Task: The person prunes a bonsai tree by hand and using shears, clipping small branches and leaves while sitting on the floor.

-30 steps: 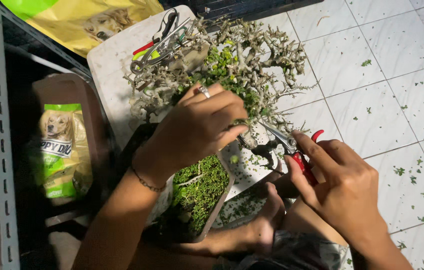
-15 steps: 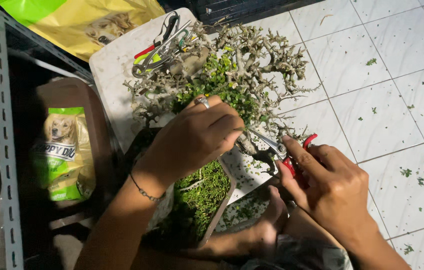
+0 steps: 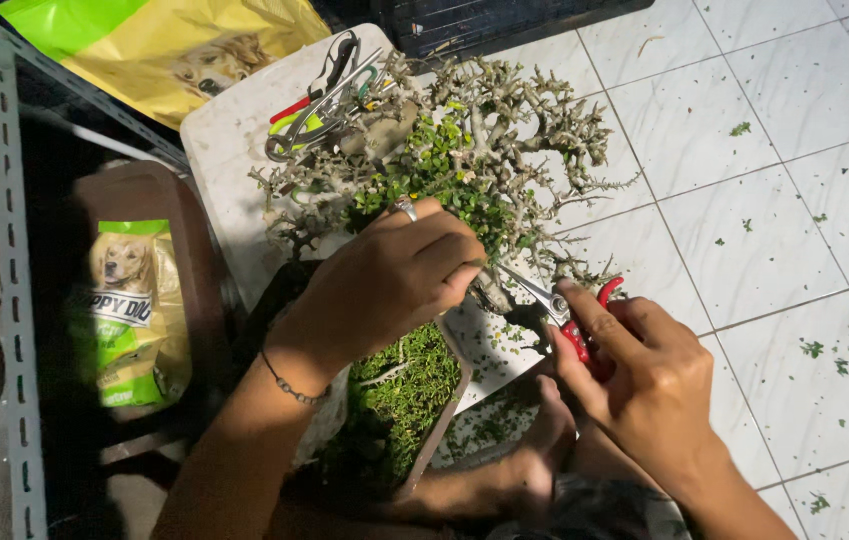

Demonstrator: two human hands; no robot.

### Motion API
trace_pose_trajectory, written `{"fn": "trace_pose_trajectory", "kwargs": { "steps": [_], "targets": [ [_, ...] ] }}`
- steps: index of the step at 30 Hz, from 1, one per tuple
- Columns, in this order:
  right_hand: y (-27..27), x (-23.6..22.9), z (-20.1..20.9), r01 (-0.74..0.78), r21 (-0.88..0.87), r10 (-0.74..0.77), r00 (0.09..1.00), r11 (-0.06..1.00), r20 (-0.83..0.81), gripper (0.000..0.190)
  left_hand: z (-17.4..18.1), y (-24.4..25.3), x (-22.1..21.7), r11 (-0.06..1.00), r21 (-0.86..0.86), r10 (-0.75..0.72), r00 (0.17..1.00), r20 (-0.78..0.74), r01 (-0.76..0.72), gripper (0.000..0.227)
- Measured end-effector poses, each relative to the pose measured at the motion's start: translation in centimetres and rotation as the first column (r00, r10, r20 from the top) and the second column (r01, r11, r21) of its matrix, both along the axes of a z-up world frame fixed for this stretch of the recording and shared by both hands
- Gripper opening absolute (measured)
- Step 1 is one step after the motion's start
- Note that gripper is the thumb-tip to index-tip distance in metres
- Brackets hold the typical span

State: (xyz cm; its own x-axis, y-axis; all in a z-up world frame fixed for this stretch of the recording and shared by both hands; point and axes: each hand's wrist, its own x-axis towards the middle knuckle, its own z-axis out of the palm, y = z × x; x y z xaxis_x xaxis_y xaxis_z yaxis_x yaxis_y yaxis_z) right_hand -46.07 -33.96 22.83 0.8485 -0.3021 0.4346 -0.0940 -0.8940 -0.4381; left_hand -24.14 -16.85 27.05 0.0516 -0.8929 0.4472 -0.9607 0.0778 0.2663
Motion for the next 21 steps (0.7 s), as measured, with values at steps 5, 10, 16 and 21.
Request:
{"fn": "trace_pose_trajectory", "kwargs": {
  "steps": [5,10,16,21],
  "targets": [
    [0.02,0.19,-0.10,-0.012,0.002,0.012,0.999,1.000,0.031,0.041,0.42,-0.07,-0.06,0.999,-0.034,-0.032,0.999,-0.034,0.031,0.025],
    [0.07,0.47,0.09,0.008,-0.032,-0.008,1.000,0.999,-0.013,0.038,-0.16,-0.27,0.23,0.997,-0.041,-0.056,0.995,0.080,0.060,0.017],
    [0.04,0.34,0.14,0.006,-0.007,-0.006,0.999,1.000,-0.033,0.039,-0.10,-0.13,0.15,0.999,-0.029,-0.037,0.997,-0.067,0.036,0.022],
    [0.18,0.14,0.38,0.015,0.048,-0.014,0.999,0.999,-0.029,0.039,-0.06,-0.28,0.25,0.998,-0.036,-0.051,0.996,-0.067,0.048,0.022]
  ]
}}
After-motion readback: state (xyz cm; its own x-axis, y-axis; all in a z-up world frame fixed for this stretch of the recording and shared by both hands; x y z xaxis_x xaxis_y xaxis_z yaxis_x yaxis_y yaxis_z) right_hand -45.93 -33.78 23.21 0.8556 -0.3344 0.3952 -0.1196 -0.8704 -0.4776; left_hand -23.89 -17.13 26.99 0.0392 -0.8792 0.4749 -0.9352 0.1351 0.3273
